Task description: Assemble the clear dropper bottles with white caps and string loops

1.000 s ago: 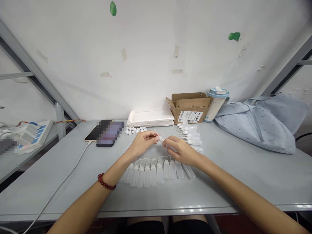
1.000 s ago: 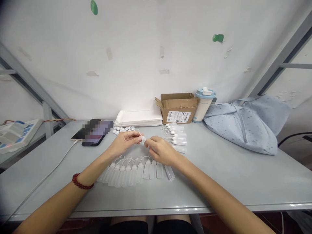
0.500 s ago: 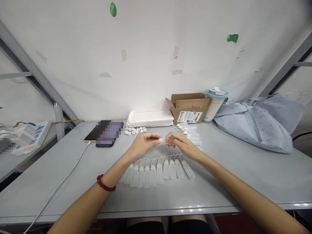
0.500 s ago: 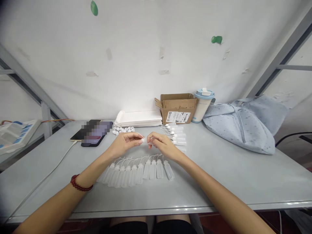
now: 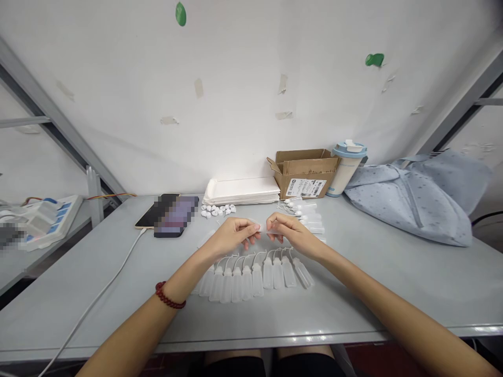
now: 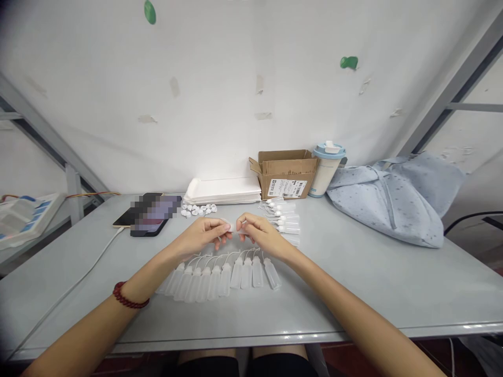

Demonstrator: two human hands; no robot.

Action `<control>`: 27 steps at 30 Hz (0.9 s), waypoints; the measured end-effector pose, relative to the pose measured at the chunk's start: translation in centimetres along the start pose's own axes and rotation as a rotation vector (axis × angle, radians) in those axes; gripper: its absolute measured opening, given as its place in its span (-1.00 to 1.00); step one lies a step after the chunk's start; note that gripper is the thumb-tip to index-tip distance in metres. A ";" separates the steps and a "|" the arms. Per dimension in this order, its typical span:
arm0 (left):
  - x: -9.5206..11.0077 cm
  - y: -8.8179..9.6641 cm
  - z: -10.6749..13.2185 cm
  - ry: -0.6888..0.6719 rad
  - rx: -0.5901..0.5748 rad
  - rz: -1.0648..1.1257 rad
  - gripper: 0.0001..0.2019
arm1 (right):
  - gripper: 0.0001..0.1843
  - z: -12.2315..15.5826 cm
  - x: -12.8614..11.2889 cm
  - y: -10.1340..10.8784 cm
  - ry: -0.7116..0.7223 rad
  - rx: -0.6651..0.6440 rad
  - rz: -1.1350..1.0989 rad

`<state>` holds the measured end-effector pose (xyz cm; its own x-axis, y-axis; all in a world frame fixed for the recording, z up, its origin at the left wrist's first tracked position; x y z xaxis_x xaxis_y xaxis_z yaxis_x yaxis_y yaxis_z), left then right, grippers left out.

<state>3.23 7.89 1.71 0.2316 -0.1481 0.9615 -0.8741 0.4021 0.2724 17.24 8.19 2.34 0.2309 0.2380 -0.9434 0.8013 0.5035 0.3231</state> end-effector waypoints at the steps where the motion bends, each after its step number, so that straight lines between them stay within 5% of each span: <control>1: 0.2 0.1 0.0 -0.023 0.005 -0.023 -0.65 | -0.82 0.0 0.0 0.0 -0.007 -0.002 -0.003; 9: 1.0 0.1 0.0 -0.097 0.040 0.018 -0.75 | -0.87 -0.1 -0.1 -0.1 -0.063 -0.007 -0.125; 16: -0.3 -0.7 0.1 0.059 -0.058 0.061 -0.60 | -0.85 0.0 0.3 -0.3 -0.047 -0.046 -0.123; 27: -0.7 -0.1 0.0 0.115 0.074 0.156 -0.67 | -0.73 0.1 0.0 0.1 0.059 0.191 0.290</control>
Point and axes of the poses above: each hand's wrist, its own z-axis away from the middle knuckle, its own y-axis out of the back of the hand, x = y × z, the point moved 6 cm from there along -z, towards the middle knuckle, and after that the axes turned 5 degrees about -y, right-handed, at the moved point
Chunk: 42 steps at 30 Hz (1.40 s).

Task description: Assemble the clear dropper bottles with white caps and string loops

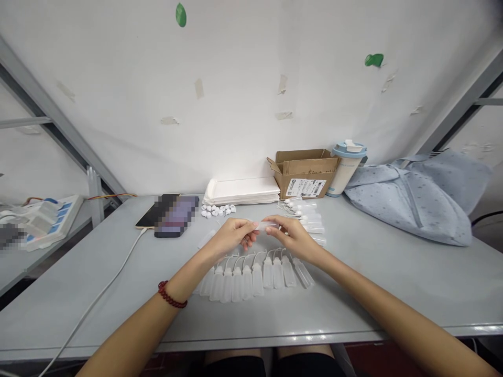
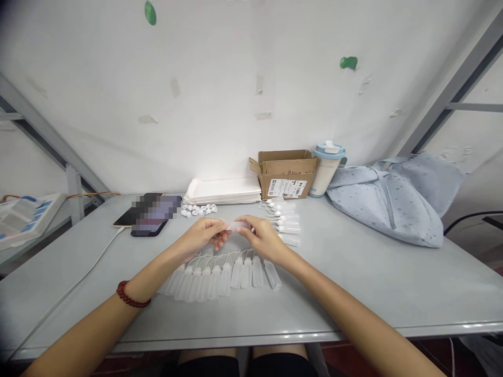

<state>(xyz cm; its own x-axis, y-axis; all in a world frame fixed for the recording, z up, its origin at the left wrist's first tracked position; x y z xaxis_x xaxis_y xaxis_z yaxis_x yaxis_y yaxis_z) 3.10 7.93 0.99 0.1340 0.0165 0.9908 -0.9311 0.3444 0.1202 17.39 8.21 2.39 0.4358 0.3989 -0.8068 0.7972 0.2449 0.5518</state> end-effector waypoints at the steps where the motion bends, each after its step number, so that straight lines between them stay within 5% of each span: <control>1: 0.1 -0.1 0.0 -0.010 -0.005 0.008 -0.68 | -0.73 0.0 -0.1 0.0 0.018 0.002 0.007; 16: 1.2 -0.5 0.1 -0.190 -0.003 -0.158 -0.72 | -0.57 -0.2 1.5 -0.3 -0.145 -0.082 -0.270; 23: 0.1 -0.2 -0.1 -0.057 -0.040 -0.078 -0.58 | -0.65 0.3 -0.5 0.0 -0.063 -0.006 -0.059; 31: 0.8 -0.1 0.0 -0.119 -0.024 -0.075 -0.62 | -0.72 0.5 -1.1 0.2 0.127 0.115 0.141; 42: 2.6 -0.3 0.7 -0.325 0.086 -0.265 -0.80 | -0.64 0.2 0.5 0.1 -0.122 -0.067 -0.175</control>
Point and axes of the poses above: each hand's wrist, its own z-axis away from the middle knuckle, its own y-axis out of the back of the hand, x = y × z, the point moved 6 cm from there along -z, towards the middle knuckle, and after that the axes turned 5 degrees about -y, right-handed, at the moved point
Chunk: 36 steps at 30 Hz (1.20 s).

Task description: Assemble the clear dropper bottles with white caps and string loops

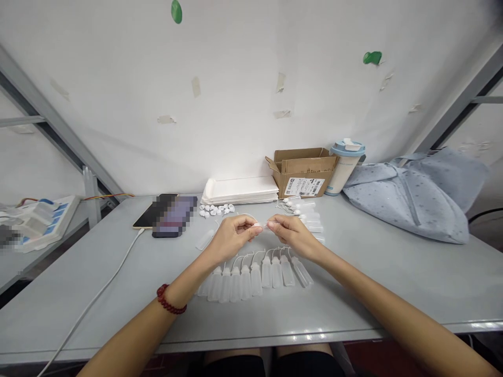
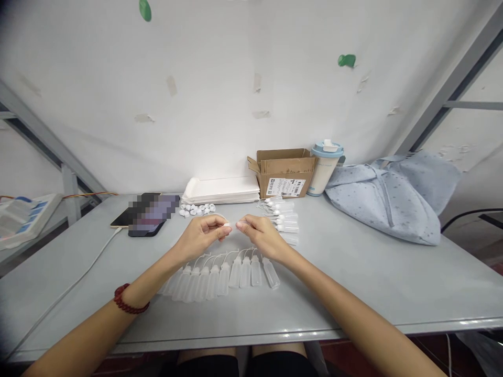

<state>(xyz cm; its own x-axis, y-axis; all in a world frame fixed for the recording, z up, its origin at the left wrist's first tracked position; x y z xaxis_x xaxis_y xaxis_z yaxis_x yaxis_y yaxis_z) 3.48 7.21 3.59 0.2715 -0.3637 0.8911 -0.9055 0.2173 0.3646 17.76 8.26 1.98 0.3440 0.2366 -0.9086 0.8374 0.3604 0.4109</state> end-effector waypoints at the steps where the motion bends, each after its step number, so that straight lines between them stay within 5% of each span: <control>1: 0.0 0.0 0.0 0.001 -0.002 0.009 -0.78 | -0.64 0.0 0.0 0.0 -0.002 -0.001 -0.016; 8: -1.6 -0.3 -0.3 0.142 -0.070 0.090 -0.52 | -0.73 0.5 -1.6 0.0 0.179 0.119 0.198; 16: -1.7 -0.5 0.0 0.194 -0.049 0.078 -0.54 | -0.75 0.4 -1.2 -0.2 0.209 0.115 0.317; 36: 0.1 -0.6 0.2 -0.169 -0.012 -0.387 -0.77 | -0.51 -0.4 0.9 -0.2 -0.063 -0.036 -0.042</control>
Point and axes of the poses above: each hand's wrist, its own z-axis away from the middle knuckle, its own y-axis out of the back of the hand, x = y × z, the point moved 6 cm from there along -z, towards the middle knuckle, and after that the axes turned 5 degrees about -y, right-handed, at the moved point
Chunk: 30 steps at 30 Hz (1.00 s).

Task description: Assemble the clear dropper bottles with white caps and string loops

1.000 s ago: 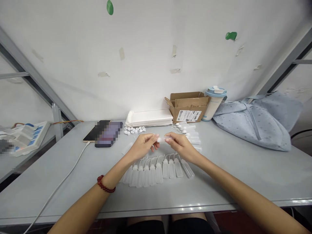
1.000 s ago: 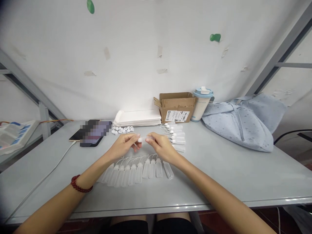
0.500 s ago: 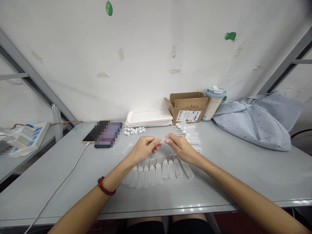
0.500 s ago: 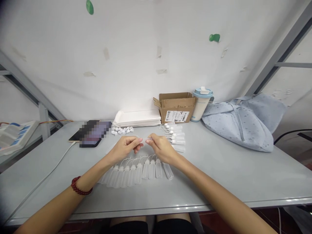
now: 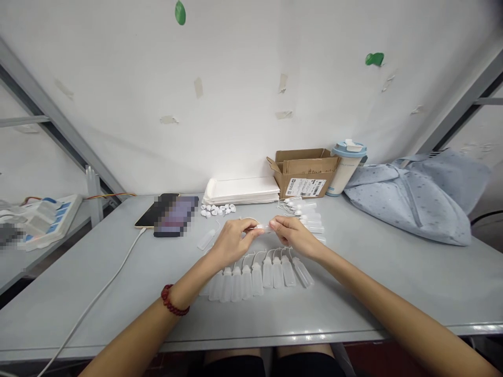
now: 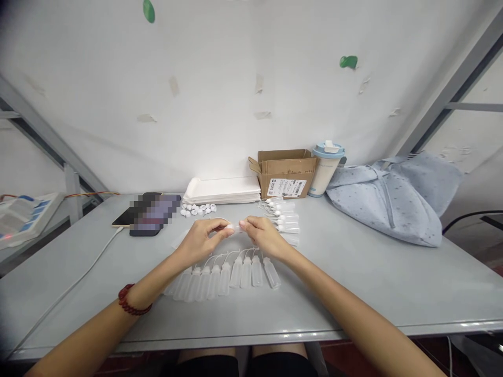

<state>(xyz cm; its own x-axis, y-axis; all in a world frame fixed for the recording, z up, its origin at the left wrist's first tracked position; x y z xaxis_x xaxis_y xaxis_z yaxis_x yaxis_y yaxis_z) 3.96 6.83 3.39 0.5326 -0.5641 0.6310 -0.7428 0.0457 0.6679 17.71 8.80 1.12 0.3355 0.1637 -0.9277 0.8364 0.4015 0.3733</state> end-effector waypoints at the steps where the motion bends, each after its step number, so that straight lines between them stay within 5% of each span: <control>1: 0.0 0.0 0.0 0.001 -0.002 -0.006 -0.77 | -0.51 -0.1 0.1 -0.1 -0.005 -0.009 -0.009; 6: -1.1 0.6 -0.5 0.027 -0.027 0.071 -0.80 | -0.52 -0.3 0.0 0.4 0.015 0.052 0.024; 12: -6.8 4.5 -0.9 0.243 0.119 -0.101 -0.76 | -0.59 -0.6 -0.5 5.4 0.181 0.470 0.367; 16: -9.0 5.2 -0.9 0.215 0.087 -0.355 -0.68 | -0.56 -1.4 1.1 8.9 0.231 0.649 0.571; 22: -9.2 3.5 -0.9 0.052 -0.014 -0.446 -0.60 | -0.56 -2.9 3.8 11.5 0.120 0.619 0.762; 30: -9.5 3.0 -0.7 0.090 -0.069 -0.424 -0.66 | -0.61 -3.6 5.5 11.6 0.070 0.521 0.871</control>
<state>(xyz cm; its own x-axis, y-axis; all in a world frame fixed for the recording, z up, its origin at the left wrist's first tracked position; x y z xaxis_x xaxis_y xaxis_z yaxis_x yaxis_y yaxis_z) -3.06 12.93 -0.33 0.8200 -0.4712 0.3250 -0.4238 -0.1180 0.8981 27.71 17.65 0.36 0.9058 0.2711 -0.3255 0.4041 -0.3224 0.8560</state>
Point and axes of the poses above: each hand's wrist, its own z-axis away from the middle knuckle, its own y-axis out of the back of the hand, x = y × z, the point moved 6 cm from there along -z, towards the middle knuckle, and after that the axes turned 5 degrees about -y, right-handed, at the moved point
